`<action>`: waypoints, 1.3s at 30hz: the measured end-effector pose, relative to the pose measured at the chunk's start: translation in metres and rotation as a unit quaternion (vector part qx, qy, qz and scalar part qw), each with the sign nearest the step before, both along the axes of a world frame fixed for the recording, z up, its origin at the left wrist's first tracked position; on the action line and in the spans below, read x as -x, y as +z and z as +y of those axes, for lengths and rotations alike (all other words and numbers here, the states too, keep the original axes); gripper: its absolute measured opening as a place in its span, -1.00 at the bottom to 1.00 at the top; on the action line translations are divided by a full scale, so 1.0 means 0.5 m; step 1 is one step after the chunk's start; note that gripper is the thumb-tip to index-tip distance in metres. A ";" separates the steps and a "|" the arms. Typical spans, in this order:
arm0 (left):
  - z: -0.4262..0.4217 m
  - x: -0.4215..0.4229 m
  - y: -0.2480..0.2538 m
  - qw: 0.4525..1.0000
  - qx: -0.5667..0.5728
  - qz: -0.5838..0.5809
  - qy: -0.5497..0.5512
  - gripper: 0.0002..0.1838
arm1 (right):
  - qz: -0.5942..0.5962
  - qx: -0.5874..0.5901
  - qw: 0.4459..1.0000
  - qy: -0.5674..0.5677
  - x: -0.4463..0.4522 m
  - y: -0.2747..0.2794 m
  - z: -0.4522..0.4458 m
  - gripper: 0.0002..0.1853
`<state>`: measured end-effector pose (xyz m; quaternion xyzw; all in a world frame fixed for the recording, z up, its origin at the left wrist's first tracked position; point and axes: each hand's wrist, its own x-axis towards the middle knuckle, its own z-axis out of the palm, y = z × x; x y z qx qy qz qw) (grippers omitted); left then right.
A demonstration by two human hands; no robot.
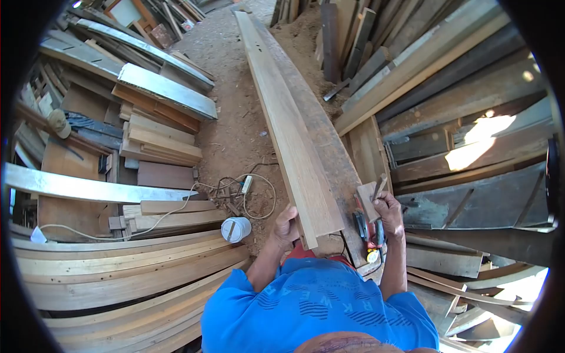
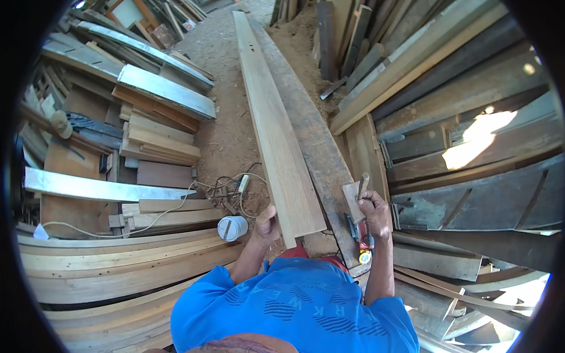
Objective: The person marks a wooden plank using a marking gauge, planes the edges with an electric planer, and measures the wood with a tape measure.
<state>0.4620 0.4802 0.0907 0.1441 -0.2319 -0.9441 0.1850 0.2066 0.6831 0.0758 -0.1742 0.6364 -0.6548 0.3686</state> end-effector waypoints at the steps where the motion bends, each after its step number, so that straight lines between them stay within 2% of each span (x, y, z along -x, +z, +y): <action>1: -0.002 -0.006 0.017 0.997 -0.024 0.063 0.023 -0.04 | -0.026 0.031 0.999 0.009 0.001 0.004 -0.026 -0.80; 2: -0.004 0.003 -0.073 0.991 -0.097 0.084 0.047 0.07 | -0.054 0.060 0.997 0.019 -0.001 0.006 -0.048 -0.81; 4: 0.001 0.066 -0.023 0.978 -0.131 0.157 0.035 0.04 | -0.107 0.122 0.986 0.043 0.000 -0.001 -0.094 -0.84; 5: 0.005 0.083 -0.003 0.968 -0.152 0.196 0.030 0.02 | -0.097 0.117 0.987 0.048 -0.004 0.009 -0.101 -0.84; 8: -0.015 0.059 -0.042 0.986 -0.064 0.081 0.128 -0.07 | -0.069 0.088 0.992 0.063 -0.009 0.055 -0.152 -0.82; 11: -0.050 -0.002 -0.014 0.984 -0.012 -0.108 0.142 -0.15 | 0.004 0.017 0.996 0.086 -0.014 0.094 -0.177 -0.81; 12: -0.066 -0.016 0.001 0.980 0.013 -0.147 0.131 -0.20 | -0.009 0.003 0.995 0.104 -0.018 0.112 -0.187 -0.78; 15: -0.083 -0.061 0.032 0.956 0.083 -0.267 0.090 -0.28 | 0.096 -0.048 0.979 0.172 -0.039 0.134 -0.237 -0.73; 16: -0.073 -0.061 0.054 0.946 0.114 -0.278 0.121 -0.27 | 0.173 -0.063 0.963 0.197 -0.059 0.161 -0.255 -0.68; 19: -0.055 -0.085 0.076 0.959 0.105 -0.257 0.056 -0.27 | 0.321 -0.080 0.905 0.267 -0.106 0.206 -0.314 -0.68; 21: -0.026 -0.069 0.052 0.946 0.141 -0.269 0.110 -0.25 | 0.350 -0.087 0.886 0.291 -0.143 0.259 -0.342 -0.66; 24: -0.002 -0.075 0.074 0.947 0.116 -0.281 0.101 -0.23 | 0.440 -0.127 0.835 0.304 -0.186 0.284 -0.375 -0.64; 25: -0.002 -0.087 0.059 0.958 0.100 -0.252 0.092 -0.19 | 0.477 -0.144 0.812 0.304 -0.196 0.286 -0.383 -0.63; 30: -0.006 -0.153 -0.007 0.995 0.046 -0.081 0.023 -0.01 | 0.512 -0.141 0.780 0.331 -0.239 0.301 -0.393 -0.56; 33: -0.009 -0.155 -0.041 0.997 0.019 -0.060 0.040 0.05 | 0.509 -0.155 0.786 0.316 -0.271 0.323 -0.403 -0.51; 36: -0.002 -0.151 -0.043 0.999 -0.043 0.022 0.000 0.08 | 0.512 -0.158 0.786 0.307 -0.295 0.332 -0.416 -0.47; 39: 0.003 -0.139 0.045 0.997 -0.072 -0.012 0.018 0.05 | 0.571 -0.099 0.763 0.285 -0.297 0.307 -0.419 -0.44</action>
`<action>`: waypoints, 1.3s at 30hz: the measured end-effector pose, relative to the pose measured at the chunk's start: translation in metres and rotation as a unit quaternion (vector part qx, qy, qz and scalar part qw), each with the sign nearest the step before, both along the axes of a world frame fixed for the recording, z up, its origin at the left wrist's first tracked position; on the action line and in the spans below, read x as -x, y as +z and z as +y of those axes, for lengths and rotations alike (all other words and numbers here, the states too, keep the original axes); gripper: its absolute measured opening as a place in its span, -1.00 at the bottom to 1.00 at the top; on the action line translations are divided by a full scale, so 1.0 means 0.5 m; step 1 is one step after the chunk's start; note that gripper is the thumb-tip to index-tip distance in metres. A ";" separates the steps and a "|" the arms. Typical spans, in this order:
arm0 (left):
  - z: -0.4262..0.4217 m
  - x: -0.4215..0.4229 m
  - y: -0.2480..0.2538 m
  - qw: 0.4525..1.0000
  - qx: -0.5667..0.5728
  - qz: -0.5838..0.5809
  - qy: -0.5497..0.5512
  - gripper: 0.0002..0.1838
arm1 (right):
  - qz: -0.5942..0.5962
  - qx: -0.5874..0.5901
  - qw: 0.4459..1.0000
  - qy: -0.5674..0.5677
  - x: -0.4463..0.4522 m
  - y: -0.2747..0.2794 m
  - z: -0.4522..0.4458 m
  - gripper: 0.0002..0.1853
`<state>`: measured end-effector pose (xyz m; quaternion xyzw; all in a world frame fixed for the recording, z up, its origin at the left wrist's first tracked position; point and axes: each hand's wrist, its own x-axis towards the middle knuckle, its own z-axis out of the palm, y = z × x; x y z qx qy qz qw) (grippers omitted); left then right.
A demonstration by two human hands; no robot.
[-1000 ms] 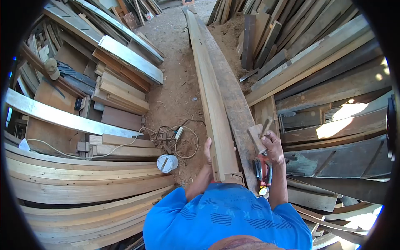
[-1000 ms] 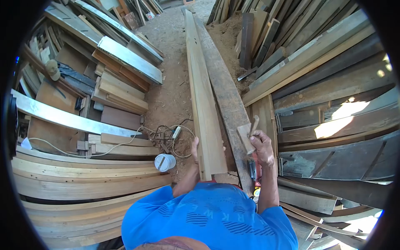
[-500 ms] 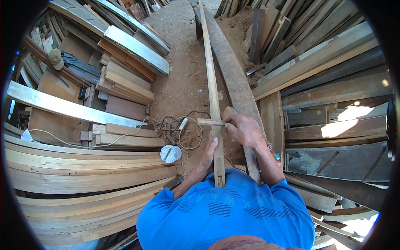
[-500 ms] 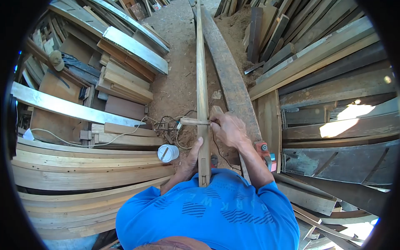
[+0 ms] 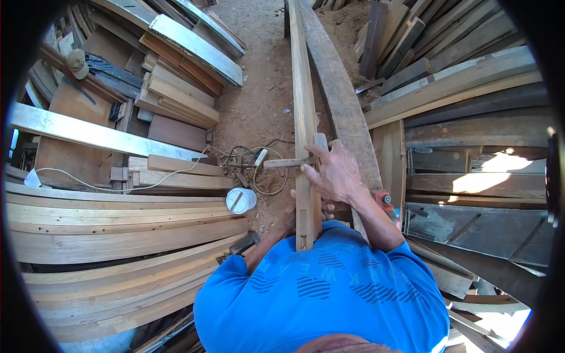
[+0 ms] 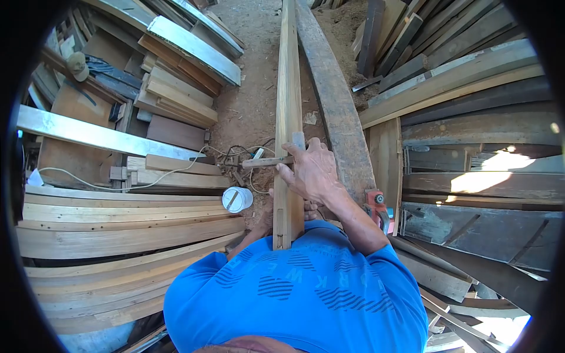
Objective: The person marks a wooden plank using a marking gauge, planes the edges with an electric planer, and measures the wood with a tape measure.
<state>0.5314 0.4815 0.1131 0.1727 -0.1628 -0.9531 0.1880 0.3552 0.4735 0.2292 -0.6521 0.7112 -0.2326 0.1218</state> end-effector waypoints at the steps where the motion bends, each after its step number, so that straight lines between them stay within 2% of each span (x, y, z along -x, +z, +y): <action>1: -0.010 -0.007 -0.015 0.999 0.017 0.019 -0.022 0.03 | 0.019 0.034 0.999 0.013 0.000 -0.016 -0.001 -0.43; 3: -0.030 -0.029 -0.079 0.995 0.049 0.057 -0.063 0.01 | -0.034 0.065 0.997 0.027 -0.003 -0.041 -0.008 -0.47; 5: -0.035 -0.024 -0.121 0.998 0.065 -0.009 -0.024 -0.02 | -0.067 0.068 0.995 0.018 0.001 -0.036 -0.016 -0.52; 8: -0.023 0.010 -0.059 0.987 0.133 -0.056 0.074 0.04 | -0.103 0.007 0.994 -0.034 0.019 0.022 -0.014 -0.59; 10: -0.024 0.019 -0.001 0.975 0.199 -0.062 0.075 0.18 | -0.136 -0.018 0.989 -0.055 0.049 0.054 -0.018 -0.60; 11: -0.032 0.023 0.011 0.975 0.211 -0.026 0.055 0.31 | -0.148 -0.016 0.987 -0.056 0.070 0.063 -0.019 -0.59; 14: -0.036 0.059 0.065 0.972 0.223 -0.011 0.074 0.23 | -0.128 0.011 0.991 -0.040 0.111 0.115 -0.025 -0.58; 18: -0.035 0.089 0.186 0.987 0.145 0.020 0.063 0.14 | -0.075 0.006 0.996 -0.039 0.145 0.188 -0.044 -0.60; 20: -0.032 0.099 0.234 0.985 0.153 0.031 0.069 0.05 | -0.031 0.023 0.999 -0.012 0.157 0.218 -0.062 -0.56; 24: -0.043 0.109 0.262 0.990 0.115 0.043 0.072 -0.14 | 0.006 0.013 1.000 0.008 0.158 0.284 -0.102 -0.48; 25: -0.041 0.108 0.275 0.988 0.125 0.037 0.085 -0.18 | -0.010 0.002 0.999 0.036 0.168 0.293 -0.120 -0.37; 28: -0.045 0.104 0.301 0.985 0.134 0.036 0.101 -0.25 | -0.019 -0.013 1.000 -0.018 0.147 0.327 -0.137 -0.27; 29: -0.056 0.102 0.295 0.987 0.122 0.047 0.091 -0.24 | -0.073 -0.027 0.996 -0.033 0.133 0.344 -0.117 -0.18; 32: -0.071 0.096 0.302 0.991 0.074 0.081 0.074 -0.22 | -0.134 -0.038 0.990 0.021 0.145 0.357 -0.114 -0.14; 36: -0.086 0.088 0.303 0.990 0.056 0.109 0.074 -0.22 | -0.096 0.044 0.991 0.079 0.132 0.347 -0.105 -0.17; 37: -0.088 0.087 0.302 0.990 0.057 0.109 0.075 -0.23 | -0.102 0.103 0.986 0.080 0.133 0.321 -0.121 -0.32; 39: -0.088 0.087 0.296 0.991 0.061 0.092 0.080 -0.26 | -0.083 0.137 0.984 0.074 0.131 0.299 -0.125 -0.42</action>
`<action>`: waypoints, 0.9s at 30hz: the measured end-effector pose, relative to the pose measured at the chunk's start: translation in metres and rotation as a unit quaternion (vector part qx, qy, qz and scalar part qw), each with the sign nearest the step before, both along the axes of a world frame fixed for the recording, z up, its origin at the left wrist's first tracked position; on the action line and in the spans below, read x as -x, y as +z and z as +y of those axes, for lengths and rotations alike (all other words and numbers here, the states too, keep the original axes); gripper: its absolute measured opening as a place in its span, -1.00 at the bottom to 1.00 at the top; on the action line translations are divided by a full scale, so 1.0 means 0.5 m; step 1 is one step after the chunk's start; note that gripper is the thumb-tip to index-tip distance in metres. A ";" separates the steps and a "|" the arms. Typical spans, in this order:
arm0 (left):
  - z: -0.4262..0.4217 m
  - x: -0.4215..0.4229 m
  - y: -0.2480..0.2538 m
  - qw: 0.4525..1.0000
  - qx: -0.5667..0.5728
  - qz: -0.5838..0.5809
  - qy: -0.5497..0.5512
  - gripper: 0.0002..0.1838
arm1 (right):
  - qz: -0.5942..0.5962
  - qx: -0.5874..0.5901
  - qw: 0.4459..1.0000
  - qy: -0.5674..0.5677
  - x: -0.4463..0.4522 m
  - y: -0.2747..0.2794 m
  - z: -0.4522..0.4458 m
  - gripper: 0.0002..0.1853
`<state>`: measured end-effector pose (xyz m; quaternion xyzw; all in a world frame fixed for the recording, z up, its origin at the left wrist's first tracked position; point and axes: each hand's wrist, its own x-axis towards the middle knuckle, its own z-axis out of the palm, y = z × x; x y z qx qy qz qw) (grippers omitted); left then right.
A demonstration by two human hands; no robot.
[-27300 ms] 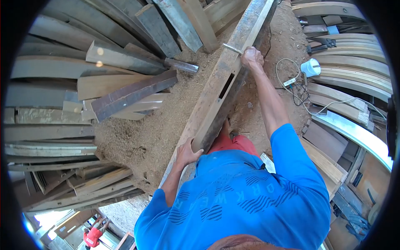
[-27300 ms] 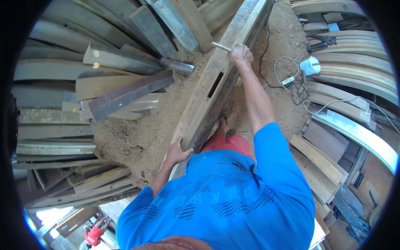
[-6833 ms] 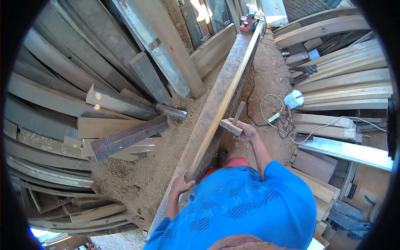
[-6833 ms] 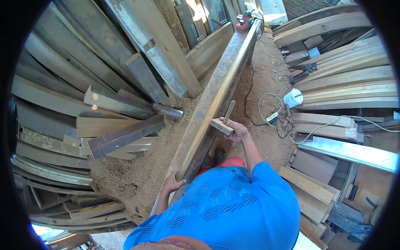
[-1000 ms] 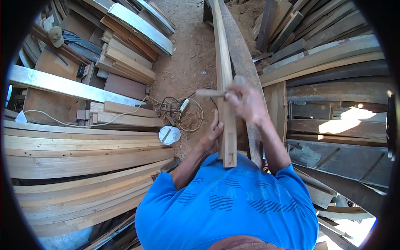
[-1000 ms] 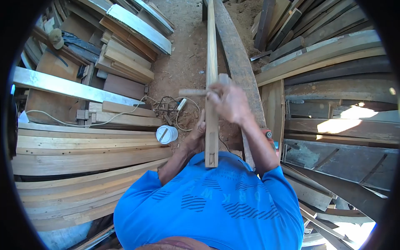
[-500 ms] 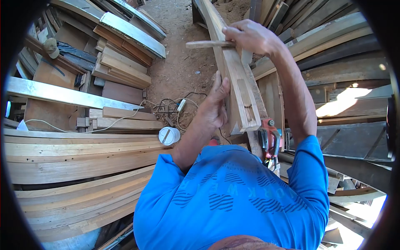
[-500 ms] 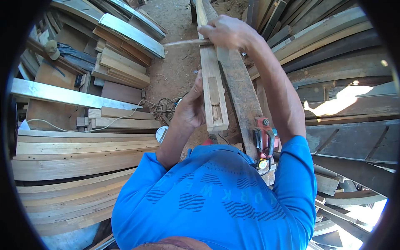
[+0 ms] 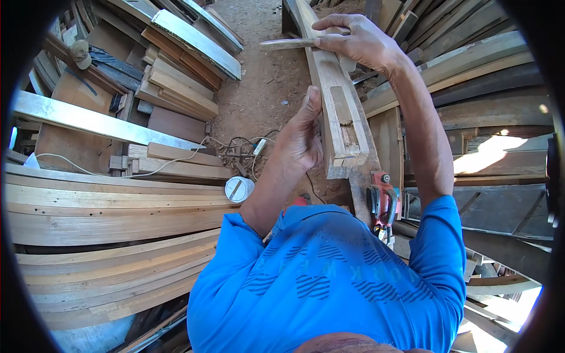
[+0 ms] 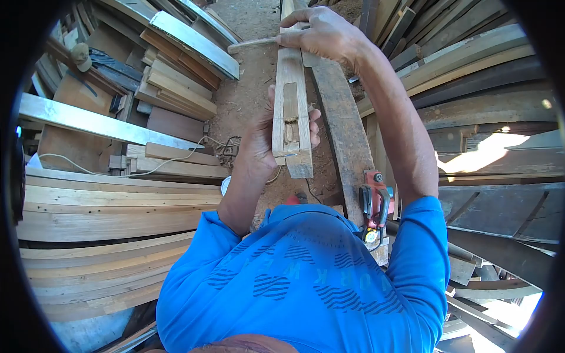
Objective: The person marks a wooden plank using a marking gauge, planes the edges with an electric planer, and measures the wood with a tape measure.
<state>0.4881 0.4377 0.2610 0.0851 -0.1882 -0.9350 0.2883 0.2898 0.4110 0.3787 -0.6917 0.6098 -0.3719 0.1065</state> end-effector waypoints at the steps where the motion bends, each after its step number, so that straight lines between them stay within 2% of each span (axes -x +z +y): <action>1: 0.001 0.000 -0.004 1.000 0.002 -0.009 0.005 -0.27 | 0.008 0.018 1.000 -0.006 -0.003 -0.007 0.000 -0.45; 2: 0.002 0.003 -0.015 1.000 0.008 -0.017 0.012 -0.28 | 0.001 -0.028 0.999 -0.033 0.004 -0.019 -0.005 -0.51; 5: 0.013 0.006 -0.034 1.000 -0.003 -0.023 0.013 -0.30 | 0.077 0.009 0.991 -0.108 -0.031 -0.027 0.063 -0.54; 8: 0.027 0.001 -0.067 1.000 0.009 0.007 0.009 -0.30 | 0.024 -0.028 0.995 -0.092 -0.081 -0.004 0.180 -0.55; 11: 0.039 0.005 -0.080 0.999 0.041 0.006 0.005 -0.27 | 0.036 -0.029 0.994 -0.095 -0.133 0.009 0.285 -0.61; 12: 0.041 0.005 -0.091 0.999 0.041 -0.016 0.000 -0.17 | 0.041 -0.028 0.994 -0.094 -0.140 0.006 0.310 -0.62; 14: 0.054 0.017 -0.104 0.999 -0.012 -0.022 0.027 -0.29 | 0.047 -0.038 0.994 -0.088 -0.149 0.003 0.350 -0.65; 16: 0.062 0.026 -0.099 0.998 0.043 -0.027 0.028 -0.21 | 0.041 -0.064 0.994 -0.074 -0.152 -0.002 0.373 -0.69; 17: 0.067 0.028 -0.099 0.997 0.068 -0.031 0.029 -0.17 | 0.037 -0.064 0.994 -0.083 -0.154 -0.008 0.371 -0.71; 18: 0.072 0.027 -0.103 0.997 0.071 0.012 0.023 -0.05 | 0.032 -0.064 0.993 -0.093 -0.157 -0.019 0.369 -0.73; 21: 0.063 0.035 -0.173 0.998 0.060 -0.009 0.029 0.01 | 0.035 -0.048 0.989 -0.133 -0.144 -0.071 0.326 -0.80; 24: 0.053 0.036 -0.165 0.997 0.068 0.043 -0.018 0.13 | 0.030 -0.061 0.985 -0.161 -0.096 -0.122 0.222 -0.76; 27: 0.059 0.038 -0.173 0.998 0.051 0.025 -0.015 0.17 | 0.051 -0.083 0.985 -0.142 -0.058 -0.142 0.170 -0.74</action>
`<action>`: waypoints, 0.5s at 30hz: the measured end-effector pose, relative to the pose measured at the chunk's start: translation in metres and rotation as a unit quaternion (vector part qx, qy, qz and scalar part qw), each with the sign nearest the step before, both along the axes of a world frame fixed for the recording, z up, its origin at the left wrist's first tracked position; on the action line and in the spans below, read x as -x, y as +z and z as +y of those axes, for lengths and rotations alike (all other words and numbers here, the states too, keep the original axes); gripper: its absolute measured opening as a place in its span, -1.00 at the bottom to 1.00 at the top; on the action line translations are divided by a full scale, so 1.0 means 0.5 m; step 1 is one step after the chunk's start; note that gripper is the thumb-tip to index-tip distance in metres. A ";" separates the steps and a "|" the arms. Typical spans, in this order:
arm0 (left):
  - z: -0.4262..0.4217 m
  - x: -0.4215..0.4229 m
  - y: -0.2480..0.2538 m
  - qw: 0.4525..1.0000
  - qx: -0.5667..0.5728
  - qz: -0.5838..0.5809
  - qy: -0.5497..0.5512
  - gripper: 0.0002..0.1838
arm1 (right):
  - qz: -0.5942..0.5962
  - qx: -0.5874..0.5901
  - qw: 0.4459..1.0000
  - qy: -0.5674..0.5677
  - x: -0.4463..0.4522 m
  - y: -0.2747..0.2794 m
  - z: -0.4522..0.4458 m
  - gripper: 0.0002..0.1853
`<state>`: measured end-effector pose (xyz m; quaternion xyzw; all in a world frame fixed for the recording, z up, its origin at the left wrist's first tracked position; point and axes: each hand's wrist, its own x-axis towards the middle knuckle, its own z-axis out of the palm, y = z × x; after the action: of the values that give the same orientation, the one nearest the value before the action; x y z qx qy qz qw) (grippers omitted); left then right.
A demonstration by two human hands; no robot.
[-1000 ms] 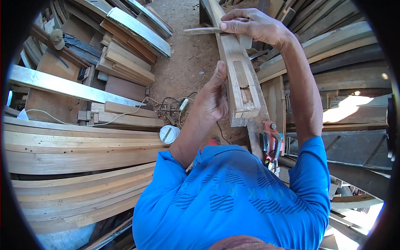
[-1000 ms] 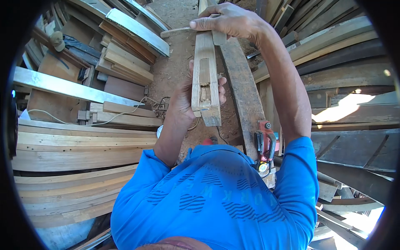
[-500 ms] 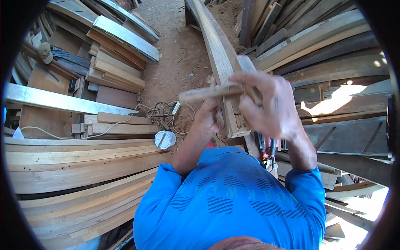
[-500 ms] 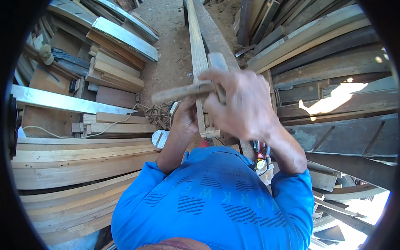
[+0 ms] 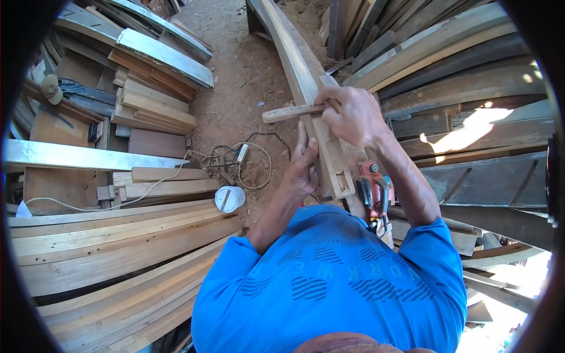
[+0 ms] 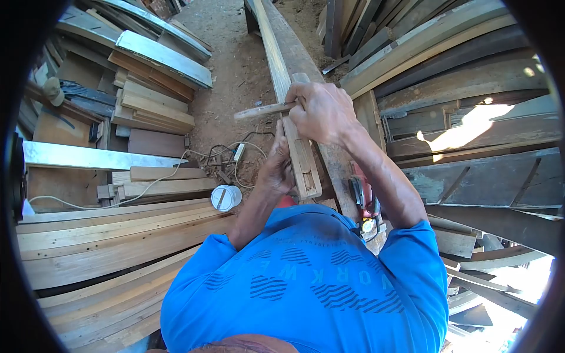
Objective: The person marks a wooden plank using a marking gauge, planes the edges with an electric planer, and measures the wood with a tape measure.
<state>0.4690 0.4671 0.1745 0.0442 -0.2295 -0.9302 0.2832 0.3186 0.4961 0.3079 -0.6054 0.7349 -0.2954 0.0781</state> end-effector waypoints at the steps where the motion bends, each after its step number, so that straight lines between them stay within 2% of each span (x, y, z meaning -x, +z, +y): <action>1: -0.002 0.002 -0.002 1.000 -0.002 0.000 0.001 0.17 | 0.027 -0.007 1.000 -0.003 -0.004 0.008 0.009 -0.70; 4: 0.003 0.002 -0.019 1.000 -0.011 -0.014 0.012 0.18 | -0.027 -0.045 0.999 -0.001 -0.021 0.022 0.044 -0.70; 9: -0.004 0.011 -0.061 0.997 -0.014 -0.072 0.002 0.20 | -0.010 -0.036 0.999 0.013 -0.065 0.021 0.167 -0.74; 12: 0.018 0.019 -0.137 0.997 0.016 -0.075 0.018 0.18 | -0.001 -0.018 1.000 -0.007 -0.052 -0.031 0.142 -0.76; 15: 0.045 0.024 -0.116 0.995 0.035 -0.092 0.031 0.07 | 0.011 -0.030 0.999 -0.029 0.010 -0.114 0.041 -0.76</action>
<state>0.4570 0.4898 0.1167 0.1265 -0.2852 -0.9045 0.2906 0.3138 0.5168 0.2508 -0.5839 0.7619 -0.2687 0.0800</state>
